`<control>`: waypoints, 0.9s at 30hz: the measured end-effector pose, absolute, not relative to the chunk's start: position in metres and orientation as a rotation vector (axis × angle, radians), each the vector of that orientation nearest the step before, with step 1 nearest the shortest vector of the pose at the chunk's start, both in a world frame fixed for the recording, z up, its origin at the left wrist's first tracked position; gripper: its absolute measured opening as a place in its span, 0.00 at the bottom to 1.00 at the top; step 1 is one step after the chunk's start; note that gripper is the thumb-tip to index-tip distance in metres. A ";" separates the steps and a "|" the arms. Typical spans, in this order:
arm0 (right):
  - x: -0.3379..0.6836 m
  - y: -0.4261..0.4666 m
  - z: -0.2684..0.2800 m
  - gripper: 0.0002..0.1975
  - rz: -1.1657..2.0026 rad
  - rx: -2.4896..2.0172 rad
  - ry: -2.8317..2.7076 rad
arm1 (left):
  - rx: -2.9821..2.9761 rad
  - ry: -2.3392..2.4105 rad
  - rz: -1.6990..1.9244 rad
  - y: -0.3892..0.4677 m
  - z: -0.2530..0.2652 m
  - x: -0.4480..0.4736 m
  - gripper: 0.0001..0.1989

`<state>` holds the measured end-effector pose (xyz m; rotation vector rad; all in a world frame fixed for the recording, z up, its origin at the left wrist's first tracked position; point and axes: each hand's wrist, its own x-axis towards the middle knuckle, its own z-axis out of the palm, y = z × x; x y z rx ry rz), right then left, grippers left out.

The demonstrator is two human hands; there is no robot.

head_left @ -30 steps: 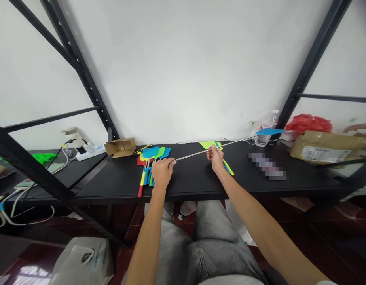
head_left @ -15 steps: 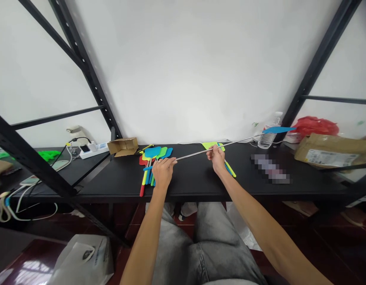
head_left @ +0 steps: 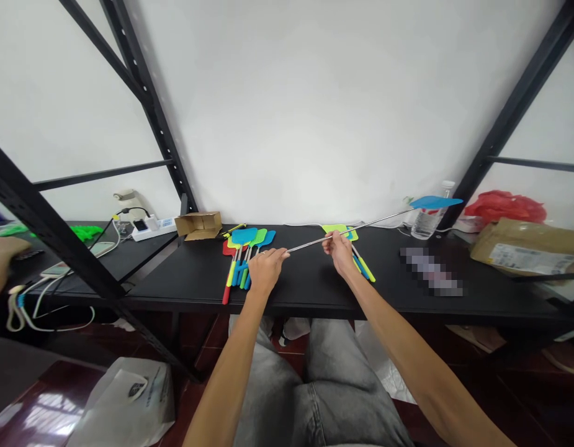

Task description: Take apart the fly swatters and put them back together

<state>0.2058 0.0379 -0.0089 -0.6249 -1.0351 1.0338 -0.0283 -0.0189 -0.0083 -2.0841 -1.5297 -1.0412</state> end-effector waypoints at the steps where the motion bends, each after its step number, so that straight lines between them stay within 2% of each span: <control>1: 0.201 0.036 -0.010 0.24 1.053 -0.625 -1.070 | -2.103 -1.539 -1.029 -0.019 -0.008 -0.027 0.21; 9: 0.173 0.021 -0.012 0.22 1.164 -0.609 -1.358 | -2.190 -1.495 -1.030 -0.018 -0.010 -0.024 0.21; 16: 0.175 0.020 -0.015 0.22 1.225 -0.619 -1.381 | -2.202 -1.439 -1.038 -0.015 -0.012 -0.025 0.20; 27: 0.215 0.039 -0.004 0.25 1.041 -0.651 -0.866 | -2.217 -1.565 -0.926 -0.017 -0.008 -0.027 0.18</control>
